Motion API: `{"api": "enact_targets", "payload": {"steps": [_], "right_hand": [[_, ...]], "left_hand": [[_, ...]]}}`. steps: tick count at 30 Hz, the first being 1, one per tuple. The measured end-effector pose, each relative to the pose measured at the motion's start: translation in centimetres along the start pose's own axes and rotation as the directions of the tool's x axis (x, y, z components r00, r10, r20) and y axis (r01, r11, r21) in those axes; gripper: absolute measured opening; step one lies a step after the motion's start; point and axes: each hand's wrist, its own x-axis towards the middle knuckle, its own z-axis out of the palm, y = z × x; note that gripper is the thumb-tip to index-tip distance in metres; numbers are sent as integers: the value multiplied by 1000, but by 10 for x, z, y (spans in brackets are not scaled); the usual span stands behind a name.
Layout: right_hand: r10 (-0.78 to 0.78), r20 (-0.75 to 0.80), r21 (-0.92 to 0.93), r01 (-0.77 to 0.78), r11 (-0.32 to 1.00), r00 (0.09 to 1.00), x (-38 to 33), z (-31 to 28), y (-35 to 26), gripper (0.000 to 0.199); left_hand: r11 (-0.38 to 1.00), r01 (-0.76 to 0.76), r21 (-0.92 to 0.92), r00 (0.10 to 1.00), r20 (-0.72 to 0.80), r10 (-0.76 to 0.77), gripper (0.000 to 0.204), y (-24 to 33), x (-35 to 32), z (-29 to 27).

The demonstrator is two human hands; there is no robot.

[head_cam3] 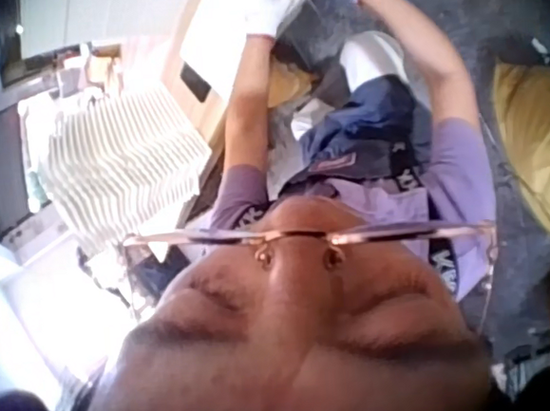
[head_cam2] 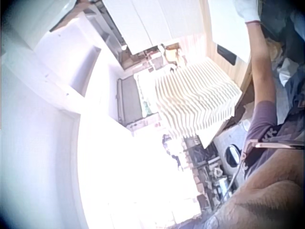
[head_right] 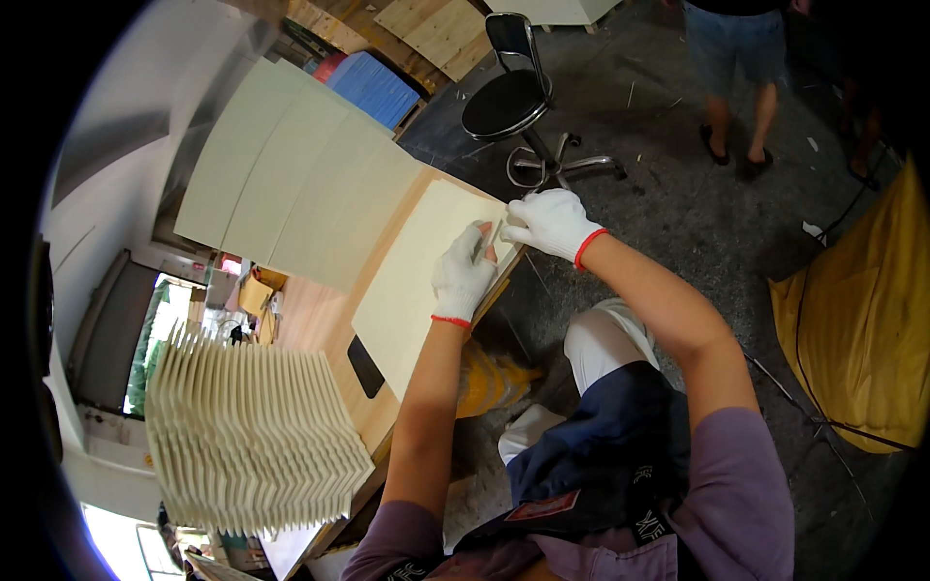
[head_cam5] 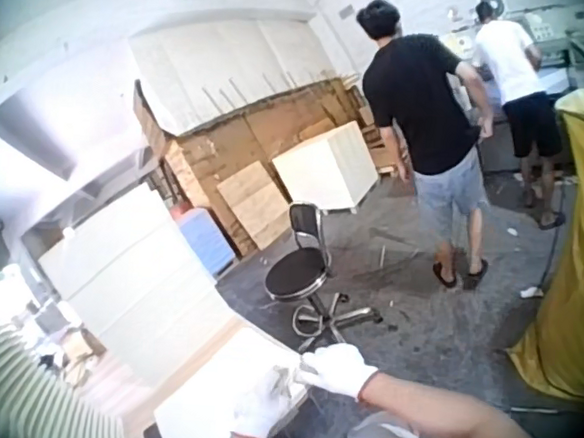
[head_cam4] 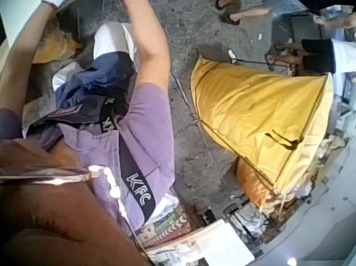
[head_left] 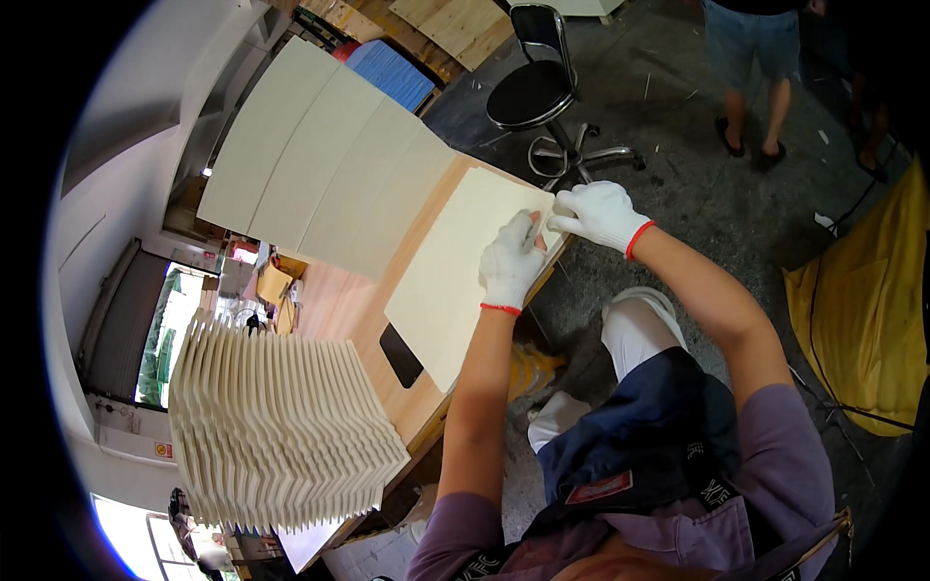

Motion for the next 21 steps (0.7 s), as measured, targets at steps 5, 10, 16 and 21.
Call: {"api": "enact_targets", "payload": {"steps": [5, 10, 16, 21], "right_hand": [[-104, -4, 71, 104, 992, 995, 9, -12, -7, 41], [135, 0, 510, -116, 852, 991, 10, 10, -10, 40], [274, 5, 608, -220, 763, 962, 6, 18, -19, 38], [299, 33, 578, -262, 772, 954, 6, 19, -18, 38]], "left_hand": [[996, 80, 40, 995, 51, -82, 29, 3, 15, -4], [989, 116, -97, 987, 125, -104, 31, -6, 11, -2], [834, 175, -524, 979, 185, -89, 31, -29, 0, 8], [890, 131, -437, 985, 161, -65, 34, -20, 0, 4]]}}
